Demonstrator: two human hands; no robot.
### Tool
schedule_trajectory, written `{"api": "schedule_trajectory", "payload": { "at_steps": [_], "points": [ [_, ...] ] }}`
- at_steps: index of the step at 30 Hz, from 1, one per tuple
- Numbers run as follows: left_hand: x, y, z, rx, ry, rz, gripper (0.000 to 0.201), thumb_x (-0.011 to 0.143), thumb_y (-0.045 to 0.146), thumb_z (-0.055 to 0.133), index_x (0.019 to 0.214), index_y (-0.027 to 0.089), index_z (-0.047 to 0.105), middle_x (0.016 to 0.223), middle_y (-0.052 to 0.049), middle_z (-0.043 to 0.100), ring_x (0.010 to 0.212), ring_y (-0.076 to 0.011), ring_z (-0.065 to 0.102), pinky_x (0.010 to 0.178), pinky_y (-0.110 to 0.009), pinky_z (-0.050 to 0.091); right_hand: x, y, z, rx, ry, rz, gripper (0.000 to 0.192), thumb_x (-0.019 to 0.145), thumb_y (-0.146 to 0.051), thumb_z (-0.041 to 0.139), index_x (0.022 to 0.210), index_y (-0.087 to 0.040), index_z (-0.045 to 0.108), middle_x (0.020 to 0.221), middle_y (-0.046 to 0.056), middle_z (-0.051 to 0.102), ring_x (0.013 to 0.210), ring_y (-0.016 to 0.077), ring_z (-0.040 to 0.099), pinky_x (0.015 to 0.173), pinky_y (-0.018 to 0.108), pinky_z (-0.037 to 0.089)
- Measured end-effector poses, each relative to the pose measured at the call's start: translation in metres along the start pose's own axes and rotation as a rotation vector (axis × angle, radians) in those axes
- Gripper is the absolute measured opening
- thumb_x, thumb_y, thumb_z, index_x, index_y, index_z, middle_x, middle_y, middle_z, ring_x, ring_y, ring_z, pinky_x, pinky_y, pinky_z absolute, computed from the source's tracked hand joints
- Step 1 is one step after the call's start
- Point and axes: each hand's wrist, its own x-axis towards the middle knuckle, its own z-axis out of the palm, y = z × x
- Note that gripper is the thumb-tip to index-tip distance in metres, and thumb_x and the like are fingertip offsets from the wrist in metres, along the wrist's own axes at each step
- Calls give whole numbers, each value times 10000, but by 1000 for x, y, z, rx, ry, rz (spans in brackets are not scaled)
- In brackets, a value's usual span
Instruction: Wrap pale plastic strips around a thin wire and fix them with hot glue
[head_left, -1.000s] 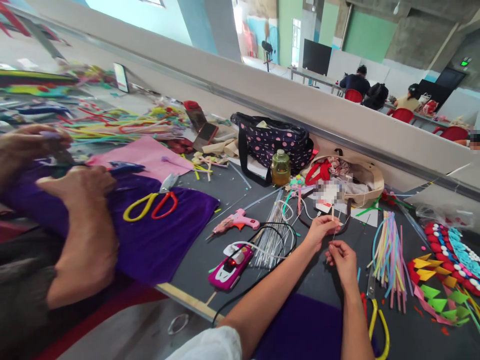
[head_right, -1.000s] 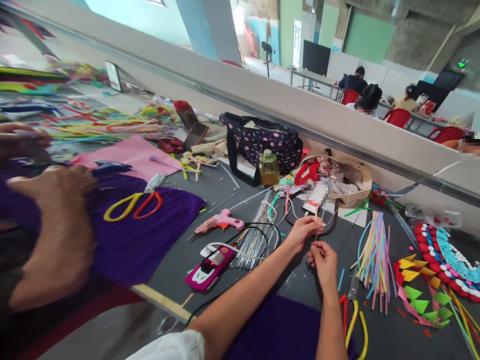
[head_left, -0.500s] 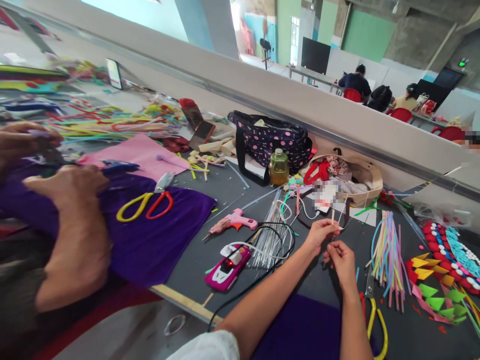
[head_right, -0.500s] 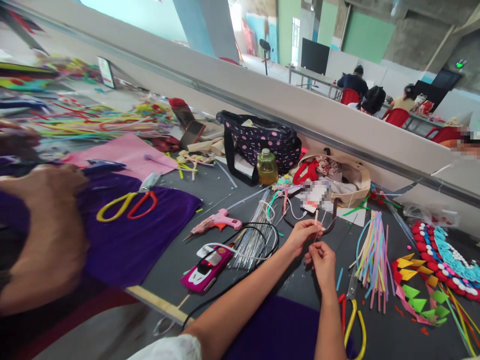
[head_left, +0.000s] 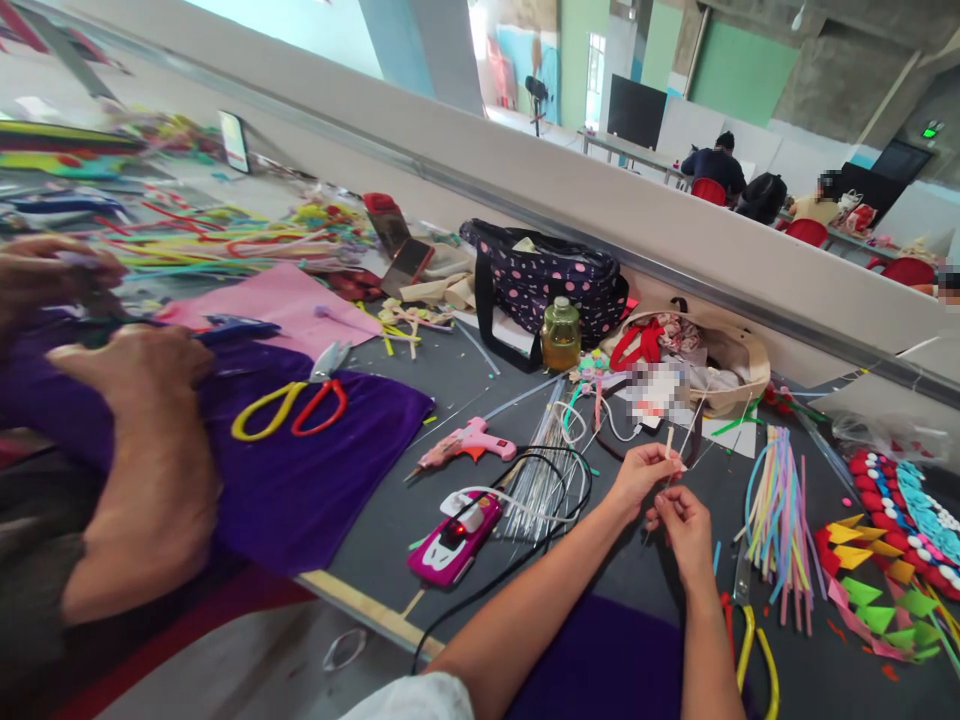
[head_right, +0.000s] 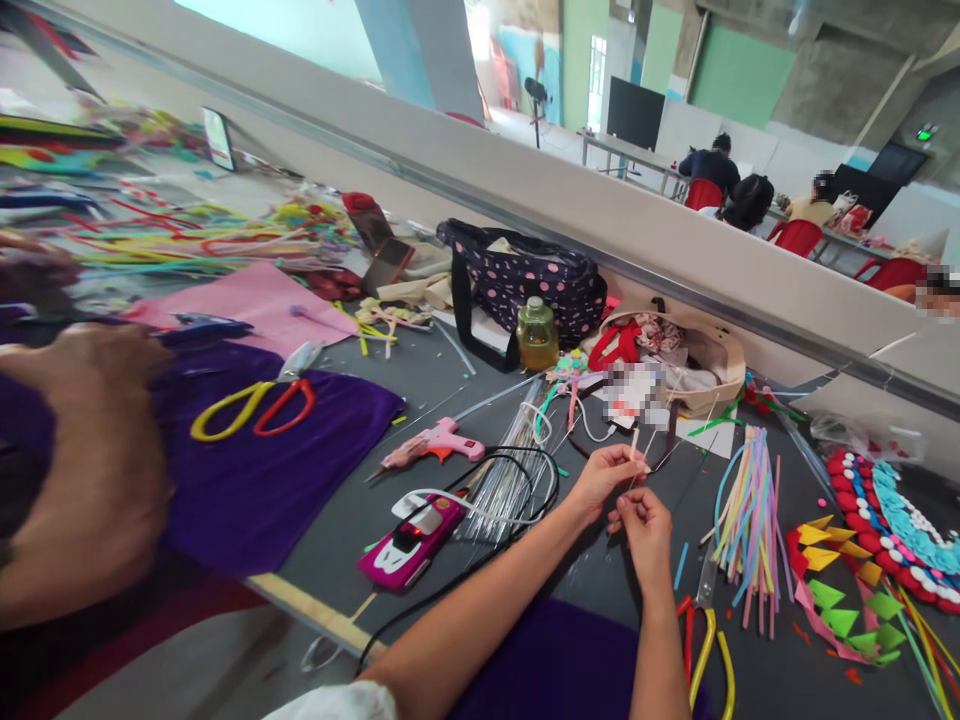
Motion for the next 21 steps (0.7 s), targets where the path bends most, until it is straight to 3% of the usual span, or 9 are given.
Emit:
{"api": "schedule_trajectory", "payload": {
  "at_steps": [15,21],
  "points": [
    [-8,-2,-6,53,33,46,257,581,306,817,689,125,668,627,-28,646,549,-97,551,516,-192,394,-2,2,6,-76,28,-8,325,808,-493,611,797,-169,575,630,31,673,473,144,625,352,176,369],
    [-11,-2,-7,42,6,2,276,584,323,809,707,123,664,621,-28,641,463,-69,484,436,-180,329,-4,5,6,-97,107,-1,343,800,-500,614,872,-164,598,688,51,690,527,168,651,356,185,380]
  ]
}}
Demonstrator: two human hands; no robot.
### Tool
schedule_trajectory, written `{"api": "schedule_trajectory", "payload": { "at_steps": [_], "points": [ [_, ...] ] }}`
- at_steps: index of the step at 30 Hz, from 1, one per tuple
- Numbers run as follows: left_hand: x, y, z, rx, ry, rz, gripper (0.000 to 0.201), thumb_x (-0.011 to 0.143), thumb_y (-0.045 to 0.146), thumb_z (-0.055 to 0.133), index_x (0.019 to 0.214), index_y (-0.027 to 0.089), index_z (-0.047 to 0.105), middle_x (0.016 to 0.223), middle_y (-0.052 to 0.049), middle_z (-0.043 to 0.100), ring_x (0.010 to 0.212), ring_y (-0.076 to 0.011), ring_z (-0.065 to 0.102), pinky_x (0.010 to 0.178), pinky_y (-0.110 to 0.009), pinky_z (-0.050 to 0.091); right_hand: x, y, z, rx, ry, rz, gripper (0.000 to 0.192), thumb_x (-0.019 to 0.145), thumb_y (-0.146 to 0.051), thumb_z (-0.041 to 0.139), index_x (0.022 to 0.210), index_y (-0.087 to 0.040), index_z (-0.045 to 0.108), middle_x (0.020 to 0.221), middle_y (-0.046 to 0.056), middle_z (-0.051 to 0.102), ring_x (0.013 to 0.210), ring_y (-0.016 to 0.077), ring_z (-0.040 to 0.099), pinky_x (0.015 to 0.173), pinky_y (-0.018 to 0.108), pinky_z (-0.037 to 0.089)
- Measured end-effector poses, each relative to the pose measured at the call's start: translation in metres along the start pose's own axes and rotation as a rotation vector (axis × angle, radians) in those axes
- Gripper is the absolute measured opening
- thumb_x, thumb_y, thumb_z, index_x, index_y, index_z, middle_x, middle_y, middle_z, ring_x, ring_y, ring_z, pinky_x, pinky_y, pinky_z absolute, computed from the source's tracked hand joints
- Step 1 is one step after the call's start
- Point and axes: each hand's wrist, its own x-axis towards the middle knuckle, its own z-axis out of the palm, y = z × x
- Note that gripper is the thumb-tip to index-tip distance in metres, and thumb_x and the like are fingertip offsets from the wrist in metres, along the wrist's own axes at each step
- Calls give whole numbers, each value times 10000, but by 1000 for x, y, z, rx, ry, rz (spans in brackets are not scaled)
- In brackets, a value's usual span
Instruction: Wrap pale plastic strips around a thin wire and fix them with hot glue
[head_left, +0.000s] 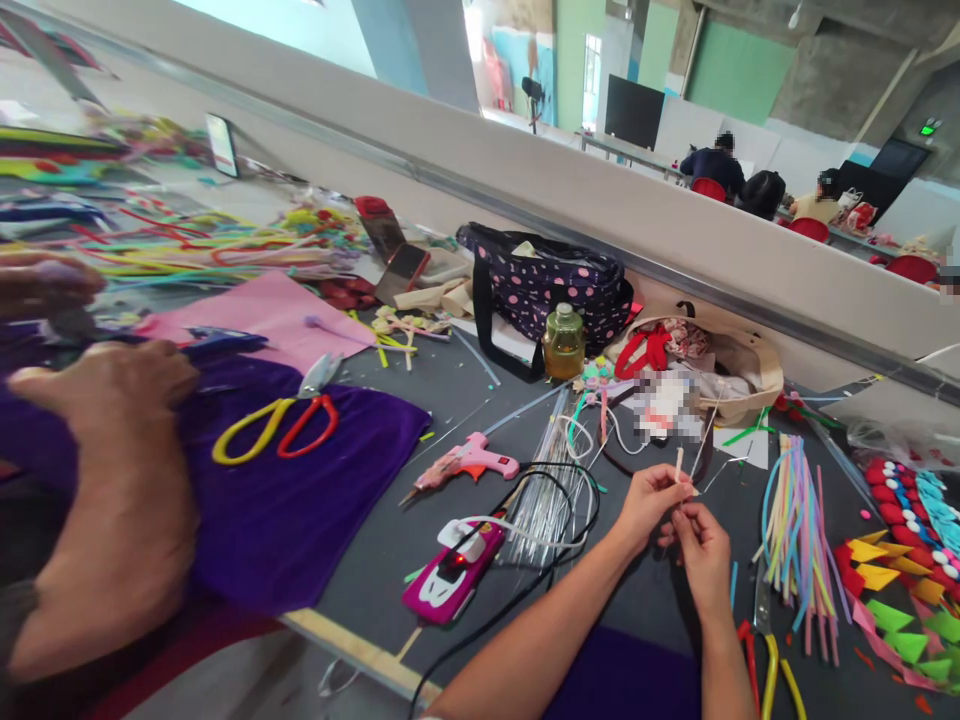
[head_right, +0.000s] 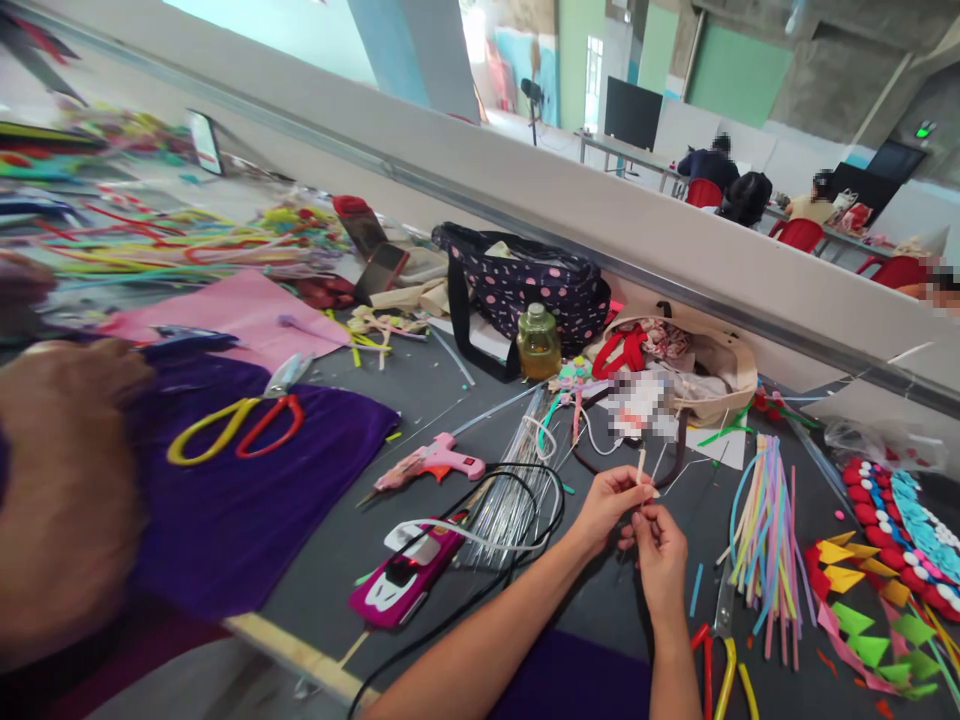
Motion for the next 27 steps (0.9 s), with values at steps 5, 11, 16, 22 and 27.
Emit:
{"api": "schedule_trajectory", "payload": {
  "at_steps": [5,11,16,22,27],
  "points": [
    [0,-3,-1,5,46,5,274,560,313,819,668,120,657,604,-28,633,473,-71,492,452,-183,340,0,4,1,-16,-19,2,340,813,-504,602,851,-167,586,677,51,685,521,169,650,348,186,378],
    [0,-3,-2,-10,19,32,233,581,290,804,666,130,657,578,-17,623,506,-79,510,492,-187,370,0,4,4,30,8,15,374,802,-524,606,899,-163,589,682,58,691,518,177,655,349,194,397],
    [-1,-4,-4,8,48,10,238,549,283,815,643,130,659,558,-16,622,471,-78,497,463,-189,352,-3,1,8,57,-6,5,365,798,-527,614,838,-166,582,645,54,683,489,170,650,349,188,397],
    [-1,-4,-6,-44,-39,-66,269,619,343,791,745,128,689,688,-64,685,540,-92,555,500,-188,386,-5,-3,8,88,16,7,393,783,-548,624,855,-163,589,651,62,689,483,172,653,342,183,394],
    [-1,-1,-7,-61,-64,-112,315,618,354,783,809,119,696,752,-96,711,622,-138,614,577,-220,447,-5,-1,8,130,31,20,421,768,-569,626,860,-160,592,665,67,693,480,176,655,337,189,397]
  ]
}}
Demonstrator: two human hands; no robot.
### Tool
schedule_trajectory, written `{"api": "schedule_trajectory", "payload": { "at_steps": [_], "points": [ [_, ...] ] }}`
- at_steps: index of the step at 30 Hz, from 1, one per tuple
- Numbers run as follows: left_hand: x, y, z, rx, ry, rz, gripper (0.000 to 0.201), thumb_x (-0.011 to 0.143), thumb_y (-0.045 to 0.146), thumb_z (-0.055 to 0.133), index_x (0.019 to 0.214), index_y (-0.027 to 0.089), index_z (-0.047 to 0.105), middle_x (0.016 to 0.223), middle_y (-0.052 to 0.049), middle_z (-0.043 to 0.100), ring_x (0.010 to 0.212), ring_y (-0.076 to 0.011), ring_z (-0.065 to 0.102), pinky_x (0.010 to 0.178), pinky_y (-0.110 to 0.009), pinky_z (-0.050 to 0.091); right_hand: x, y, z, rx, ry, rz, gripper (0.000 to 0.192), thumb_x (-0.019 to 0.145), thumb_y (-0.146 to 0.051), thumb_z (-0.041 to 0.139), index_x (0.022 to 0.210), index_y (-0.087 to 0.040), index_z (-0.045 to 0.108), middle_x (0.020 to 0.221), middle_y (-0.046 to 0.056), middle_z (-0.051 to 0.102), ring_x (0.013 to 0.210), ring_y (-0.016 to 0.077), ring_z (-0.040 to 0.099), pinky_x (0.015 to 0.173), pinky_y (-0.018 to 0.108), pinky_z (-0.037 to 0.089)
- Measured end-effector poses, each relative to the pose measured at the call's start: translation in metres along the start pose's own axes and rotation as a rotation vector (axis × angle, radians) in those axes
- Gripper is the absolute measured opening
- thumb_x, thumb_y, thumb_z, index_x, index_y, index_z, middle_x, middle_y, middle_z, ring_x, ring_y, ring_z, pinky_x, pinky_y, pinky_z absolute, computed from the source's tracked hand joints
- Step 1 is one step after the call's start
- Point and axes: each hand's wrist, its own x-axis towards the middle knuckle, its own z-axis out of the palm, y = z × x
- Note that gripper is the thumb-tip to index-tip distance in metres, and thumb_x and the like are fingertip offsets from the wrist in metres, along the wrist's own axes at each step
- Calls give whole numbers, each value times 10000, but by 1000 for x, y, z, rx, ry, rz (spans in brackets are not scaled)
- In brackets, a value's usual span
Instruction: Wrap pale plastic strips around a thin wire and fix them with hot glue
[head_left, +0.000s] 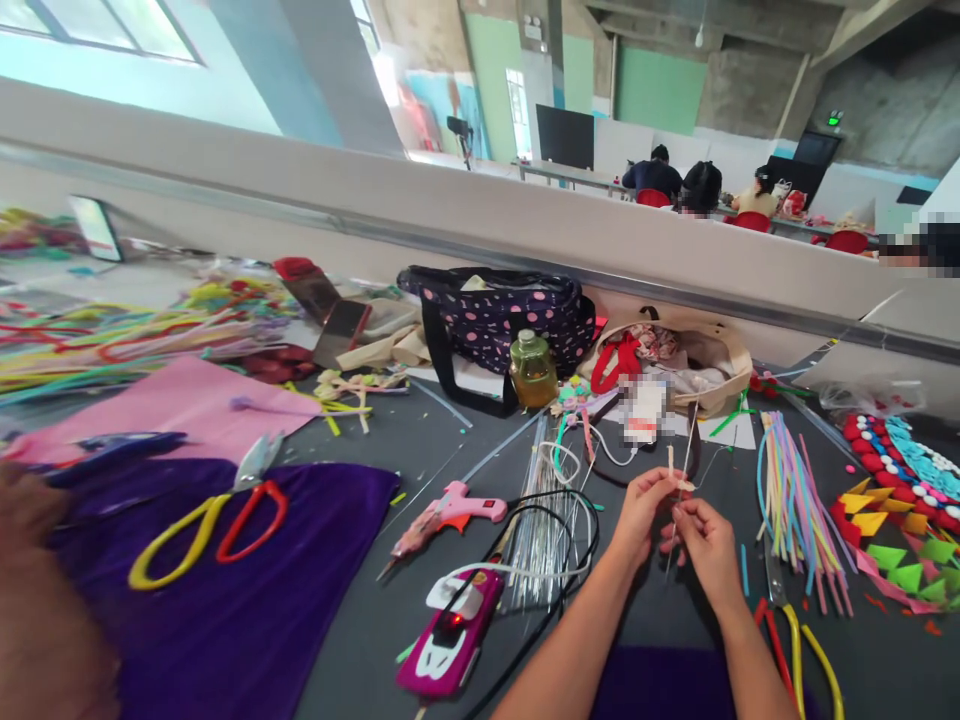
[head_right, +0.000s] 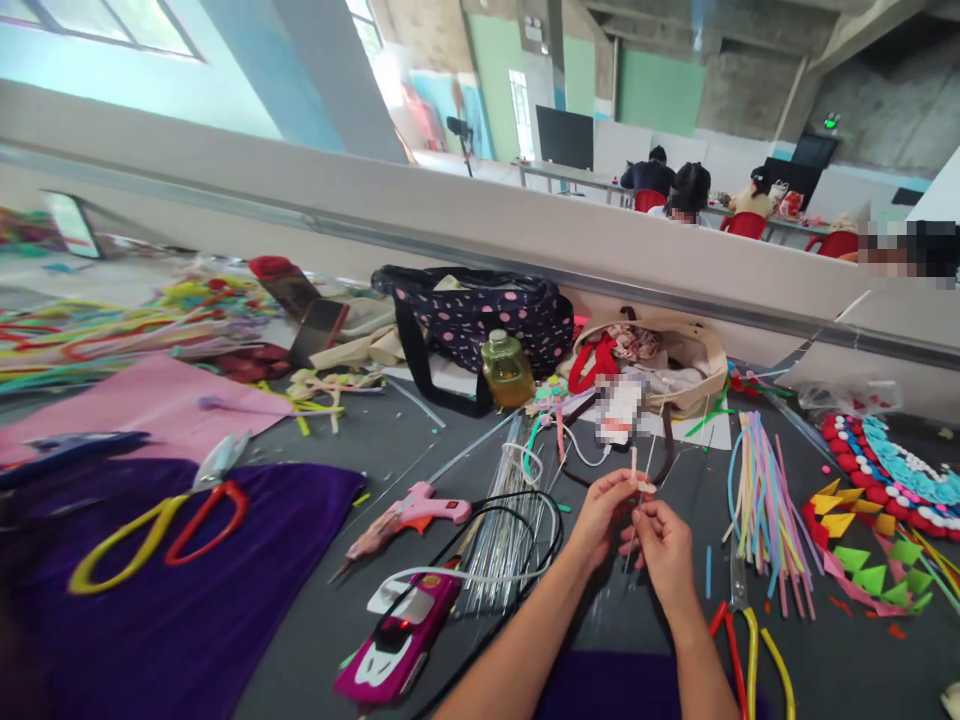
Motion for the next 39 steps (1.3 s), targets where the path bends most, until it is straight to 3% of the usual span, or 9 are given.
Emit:
{"api": "schedule_trajectory", "payload": {
  "at_steps": [6,15,24,31,39],
  "points": [
    [0,-2,-1,58,1,69,288,576,289,819,773,136,677,699,-64,701,575,-116,590,540,-206,424,-1,-3,0,-24,46,-40,419,755,-573,633,837,-163,613,658,52,680,521,182,660,370,203,424],
    [-3,-2,4,81,9,76,272,556,270,824,742,134,679,670,-44,693,618,-132,625,641,-242,484,3,-10,-11,13,283,-90,349,768,-527,633,780,-180,601,591,-17,596,444,98,519,378,179,375],
    [-6,-9,11,125,-5,92,278,529,269,827,714,127,674,595,-13,646,530,-118,587,586,-243,470,3,-12,-15,45,308,-129,315,748,-478,667,774,-171,603,585,-22,596,455,97,522,376,177,375],
    [-12,-7,17,97,-72,46,292,624,349,784,793,137,675,700,-35,666,612,-133,607,624,-261,492,4,-10,-20,95,338,-141,305,757,-463,665,779,-166,600,578,-19,595,439,84,501,378,170,380],
    [-9,-7,13,116,-57,84,275,558,290,816,730,133,670,640,-22,637,555,-124,583,601,-263,475,2,-10,-18,75,312,-141,319,764,-479,657,785,-168,594,589,-19,587,448,89,508,371,170,377]
  ]
}}
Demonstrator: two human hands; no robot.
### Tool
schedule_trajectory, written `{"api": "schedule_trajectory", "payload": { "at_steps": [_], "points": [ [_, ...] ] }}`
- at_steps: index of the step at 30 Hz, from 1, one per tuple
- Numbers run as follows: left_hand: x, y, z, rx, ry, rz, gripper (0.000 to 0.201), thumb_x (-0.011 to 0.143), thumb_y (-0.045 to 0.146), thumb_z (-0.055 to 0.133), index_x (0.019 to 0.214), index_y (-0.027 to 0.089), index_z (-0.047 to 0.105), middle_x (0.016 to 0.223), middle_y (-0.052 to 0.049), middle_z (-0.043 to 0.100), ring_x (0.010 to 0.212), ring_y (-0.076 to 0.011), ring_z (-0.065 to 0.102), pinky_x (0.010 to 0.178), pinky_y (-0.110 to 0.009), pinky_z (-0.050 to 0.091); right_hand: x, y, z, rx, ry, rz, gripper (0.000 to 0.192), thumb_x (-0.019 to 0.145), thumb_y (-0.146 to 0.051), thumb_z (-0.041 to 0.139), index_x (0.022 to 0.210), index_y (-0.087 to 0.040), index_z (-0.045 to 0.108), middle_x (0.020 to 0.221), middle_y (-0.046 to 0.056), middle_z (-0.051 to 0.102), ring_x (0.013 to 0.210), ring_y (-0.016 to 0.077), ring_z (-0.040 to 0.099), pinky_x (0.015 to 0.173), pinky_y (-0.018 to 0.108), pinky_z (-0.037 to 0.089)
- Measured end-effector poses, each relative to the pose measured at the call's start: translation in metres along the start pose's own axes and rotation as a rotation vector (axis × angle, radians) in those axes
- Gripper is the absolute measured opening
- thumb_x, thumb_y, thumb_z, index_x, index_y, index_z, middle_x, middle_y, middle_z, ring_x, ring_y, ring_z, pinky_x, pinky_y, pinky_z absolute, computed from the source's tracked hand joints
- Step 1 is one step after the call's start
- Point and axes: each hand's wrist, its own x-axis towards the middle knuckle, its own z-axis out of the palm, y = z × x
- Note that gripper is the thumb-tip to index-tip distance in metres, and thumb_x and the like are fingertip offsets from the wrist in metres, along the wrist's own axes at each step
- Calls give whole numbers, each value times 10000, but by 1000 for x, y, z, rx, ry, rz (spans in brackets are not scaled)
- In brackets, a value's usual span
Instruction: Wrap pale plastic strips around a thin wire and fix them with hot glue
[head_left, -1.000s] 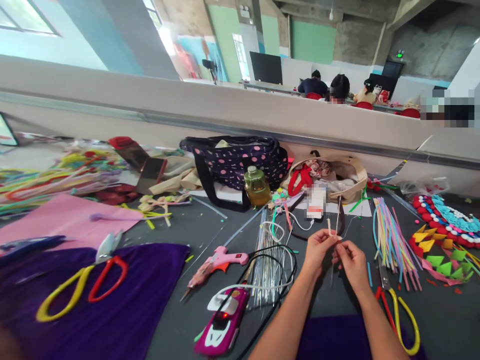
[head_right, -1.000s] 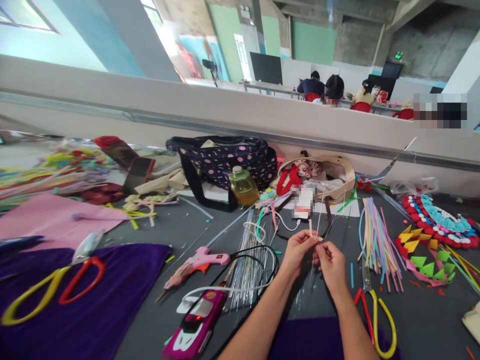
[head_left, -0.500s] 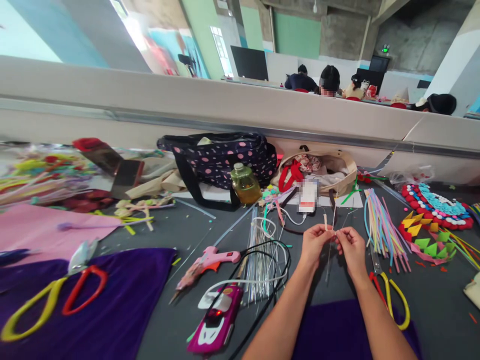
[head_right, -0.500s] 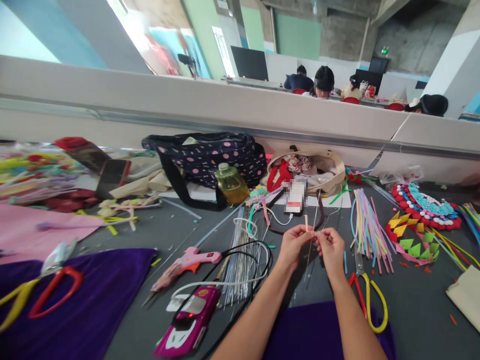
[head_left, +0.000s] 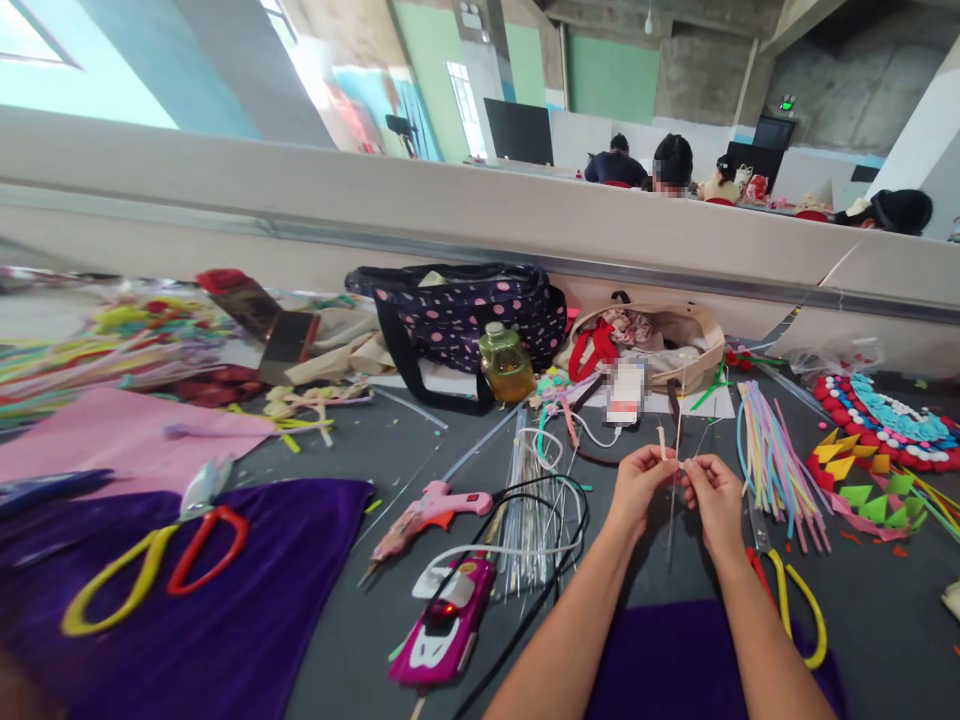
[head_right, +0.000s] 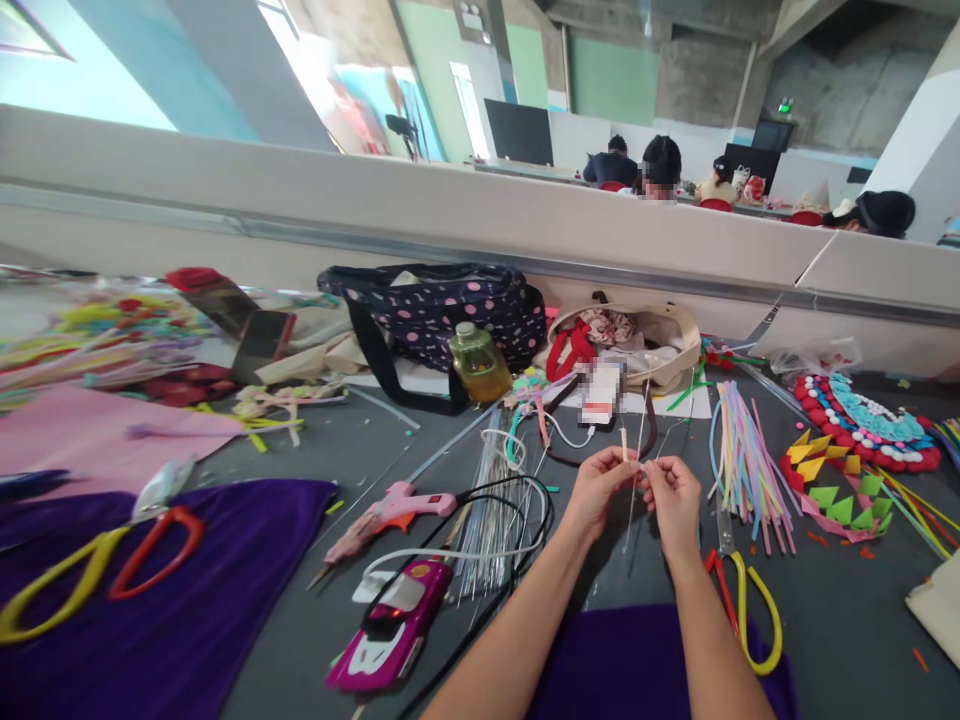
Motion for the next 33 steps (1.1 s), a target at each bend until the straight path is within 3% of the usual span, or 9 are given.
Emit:
{"api": "schedule_trajectory", "payload": {
  "at_steps": [8,16,24,33],
  "points": [
    [0,2,1,43,63,29,249,521,255,816,681,133,670,589,-14,628,520,-111,562,569,-238,446,-3,-1,3,-20,11,-15,320,771,-479,656,781,-166,592,599,-9,595,447,89,501,374,175,377],
    [-3,5,2,-80,-18,-84,241,612,290,764,789,140,700,692,-27,658,596,-120,588,646,-271,489,-1,-1,3,38,17,9,309,755,-475,675,781,-178,596,579,-17,612,433,87,494,389,178,375],
    [2,2,-2,-18,-10,-35,252,593,266,800,791,148,700,621,-2,602,517,-79,500,548,-211,417,3,-1,7,72,13,35,277,756,-438,672,762,-176,582,546,-27,600,413,80,492,370,170,360],
    [5,1,-1,21,-11,19,252,615,266,804,811,145,700,705,-12,634,559,-80,534,554,-195,415,8,-2,8,126,-3,45,260,755,-425,652,748,-180,565,536,-45,586,399,64,480,359,151,340]
  ]
}}
